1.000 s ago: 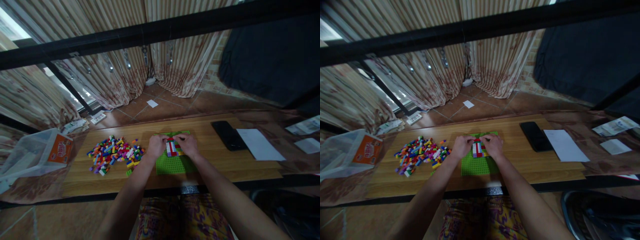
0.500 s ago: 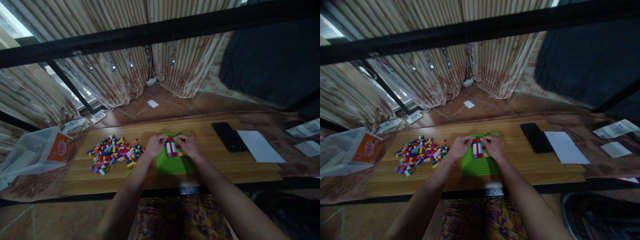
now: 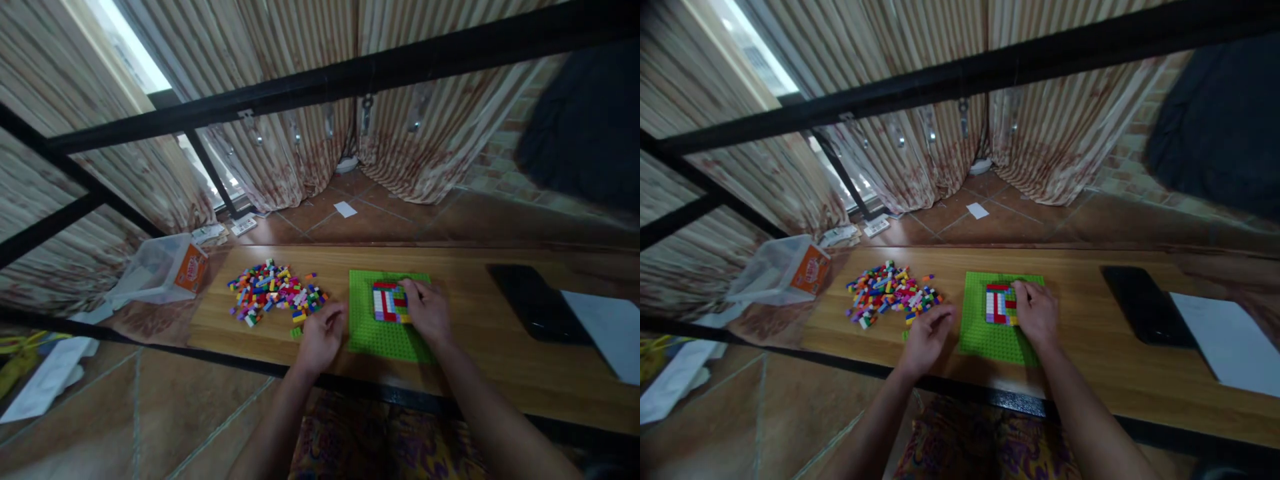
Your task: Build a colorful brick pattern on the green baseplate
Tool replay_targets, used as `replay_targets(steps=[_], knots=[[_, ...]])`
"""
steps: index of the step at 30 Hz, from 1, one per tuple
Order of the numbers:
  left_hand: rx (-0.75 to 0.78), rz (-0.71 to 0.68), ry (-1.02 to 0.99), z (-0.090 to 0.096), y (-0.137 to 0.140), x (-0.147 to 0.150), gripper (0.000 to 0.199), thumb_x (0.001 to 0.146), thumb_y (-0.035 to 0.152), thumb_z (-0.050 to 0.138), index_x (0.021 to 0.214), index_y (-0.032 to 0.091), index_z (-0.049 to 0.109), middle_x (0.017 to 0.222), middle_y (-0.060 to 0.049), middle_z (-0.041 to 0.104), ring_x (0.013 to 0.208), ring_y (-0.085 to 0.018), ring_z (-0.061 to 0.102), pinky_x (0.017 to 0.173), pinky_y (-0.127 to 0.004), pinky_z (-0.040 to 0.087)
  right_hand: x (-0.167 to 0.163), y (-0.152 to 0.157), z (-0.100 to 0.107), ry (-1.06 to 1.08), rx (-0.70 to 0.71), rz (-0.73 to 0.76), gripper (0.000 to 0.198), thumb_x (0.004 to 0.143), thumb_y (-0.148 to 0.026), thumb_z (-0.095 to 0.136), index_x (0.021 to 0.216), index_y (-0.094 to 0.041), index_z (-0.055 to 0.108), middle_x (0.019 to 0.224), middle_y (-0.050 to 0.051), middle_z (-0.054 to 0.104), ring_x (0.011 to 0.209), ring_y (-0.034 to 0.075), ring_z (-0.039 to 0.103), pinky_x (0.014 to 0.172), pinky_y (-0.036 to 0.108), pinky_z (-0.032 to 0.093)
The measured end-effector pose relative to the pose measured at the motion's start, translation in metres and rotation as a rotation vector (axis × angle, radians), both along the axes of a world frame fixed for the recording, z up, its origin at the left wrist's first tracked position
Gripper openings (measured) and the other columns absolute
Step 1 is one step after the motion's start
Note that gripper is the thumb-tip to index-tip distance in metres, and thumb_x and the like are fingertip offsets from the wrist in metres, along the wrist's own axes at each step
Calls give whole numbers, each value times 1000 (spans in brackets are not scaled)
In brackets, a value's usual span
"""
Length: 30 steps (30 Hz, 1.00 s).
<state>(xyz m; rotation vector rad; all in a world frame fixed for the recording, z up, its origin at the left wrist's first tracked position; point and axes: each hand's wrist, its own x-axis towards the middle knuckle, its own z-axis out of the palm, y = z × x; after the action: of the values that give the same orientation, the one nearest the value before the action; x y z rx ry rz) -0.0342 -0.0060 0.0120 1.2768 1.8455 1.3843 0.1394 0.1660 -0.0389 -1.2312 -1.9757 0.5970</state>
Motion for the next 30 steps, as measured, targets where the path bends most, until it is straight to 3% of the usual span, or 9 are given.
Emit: replay_targets(steps=[4, 10, 18, 24, 30], knots=[[-32, 197, 30, -1, -30, -37, 18, 85, 26, 55, 95, 18, 68, 97, -5, 72, 91, -17, 67, 83, -28, 52, 2, -1, -2, -5, 7, -2, 49, 91, -52, 34, 89, -23, 73, 93, 6, 72, 90, 24, 63, 85, 40, 46], [-121, 483, 204, -11, -61, -92, 25, 83, 27, 55, 100, 16, 68, 92, -7, 72, 84, -19, 67, 77, -31, 53, 3, -1, -5, 4, 3, -6, 46, 90, -53, 36, 89, -25, 73, 89, 5, 72, 85, 24, 63, 81, 40, 48], [-121, 614, 213, -11, -62, -107, 24, 81, 26, 54, 96, 16, 69, 93, -8, 73, 86, -20, 67, 80, -31, 53, 3, -2, -1, -14, 31, 3, 46, 90, -51, 37, 87, -23, 73, 88, 6, 72, 84, 24, 63, 82, 40, 48], [-131, 637, 250, -23, -68, -114, 26, 81, 29, 55, 99, 16, 70, 96, -9, 72, 90, -21, 67, 83, -33, 52, 3, -2, 0, -29, 30, -8, 46, 90, -51, 37, 87, -23, 73, 87, 6, 72, 83, 24, 63, 80, 40, 48], [-173, 633, 237, -23, -69, -111, 28, 81, 31, 56, 102, 18, 69, 95, -8, 73, 89, -21, 67, 82, -34, 52, 3, -3, 0, -20, 37, -3, 46, 90, -51, 37, 86, -22, 72, 84, 6, 71, 81, 23, 62, 78, 38, 47]])
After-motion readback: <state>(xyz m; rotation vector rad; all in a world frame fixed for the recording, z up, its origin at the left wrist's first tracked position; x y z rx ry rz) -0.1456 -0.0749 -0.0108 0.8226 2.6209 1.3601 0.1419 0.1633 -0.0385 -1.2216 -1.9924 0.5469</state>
